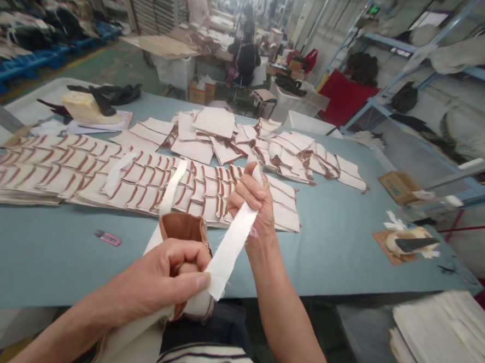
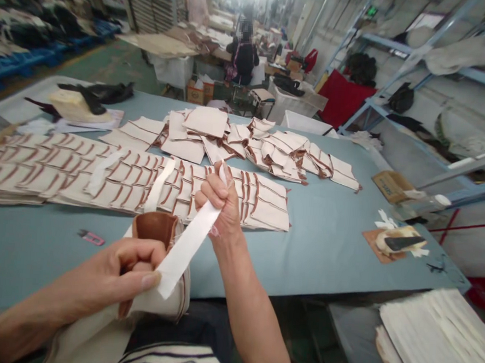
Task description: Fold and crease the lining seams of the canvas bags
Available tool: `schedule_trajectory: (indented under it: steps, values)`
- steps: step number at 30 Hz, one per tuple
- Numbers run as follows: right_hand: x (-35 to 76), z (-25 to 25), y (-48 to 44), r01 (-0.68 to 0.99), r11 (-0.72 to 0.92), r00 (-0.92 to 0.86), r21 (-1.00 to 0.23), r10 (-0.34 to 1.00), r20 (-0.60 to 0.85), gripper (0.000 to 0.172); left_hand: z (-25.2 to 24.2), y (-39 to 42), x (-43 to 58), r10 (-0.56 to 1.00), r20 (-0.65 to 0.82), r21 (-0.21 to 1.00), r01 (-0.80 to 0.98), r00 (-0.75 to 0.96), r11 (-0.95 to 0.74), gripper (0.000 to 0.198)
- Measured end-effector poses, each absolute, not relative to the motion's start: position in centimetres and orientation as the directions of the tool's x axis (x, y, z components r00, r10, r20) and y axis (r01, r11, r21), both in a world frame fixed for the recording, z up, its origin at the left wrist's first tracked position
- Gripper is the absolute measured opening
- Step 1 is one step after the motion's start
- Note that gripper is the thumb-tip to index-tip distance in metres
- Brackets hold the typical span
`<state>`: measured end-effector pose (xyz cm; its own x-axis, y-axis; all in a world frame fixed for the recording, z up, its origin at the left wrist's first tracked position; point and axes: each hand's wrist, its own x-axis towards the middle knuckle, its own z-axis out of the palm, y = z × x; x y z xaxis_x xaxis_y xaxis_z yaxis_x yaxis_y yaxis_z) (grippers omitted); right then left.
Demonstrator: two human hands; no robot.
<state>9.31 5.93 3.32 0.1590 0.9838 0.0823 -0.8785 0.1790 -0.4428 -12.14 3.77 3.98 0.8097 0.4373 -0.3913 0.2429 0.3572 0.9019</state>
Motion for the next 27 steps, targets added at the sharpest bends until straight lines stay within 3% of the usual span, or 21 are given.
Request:
schedule_trajectory:
  steps: [5,9,19,24,27]
  values:
    - [9.9,4.0,5.1,-0.832,0.235,0.179,-0.503,0.971,0.158,0.004,3.6,3.3,-12.9,0.437,-0.369,0.913,0.232,0.82,0.335,0.045]
    - [10.1,3.9,4.8,-0.806,0.259,0.187,-0.532,0.965,0.186,0.018,2.6,3.2,-13.8,0.449,-0.381,0.905,0.224,0.808,0.362,0.052]
    - [9.8,4.3,3.5,-0.674,0.328,0.24,-0.662,0.945,0.224,0.017,4.0,2.9,-14.7,0.403,-0.432,0.892,0.316,0.807,0.323,0.06]
    - [9.8,4.3,2.9,-0.639,0.329,0.276,-0.696,0.942,0.192,0.038,3.0,3.5,-15.9,0.443,-0.409,0.911,0.331,0.798,0.244,0.068]
    - [9.7,4.1,2.8,-0.652,0.303,0.293,-0.695,0.946,0.137,0.041,1.8,3.9,-16.8,0.449,-0.425,0.905,0.351,0.786,0.242,0.07]
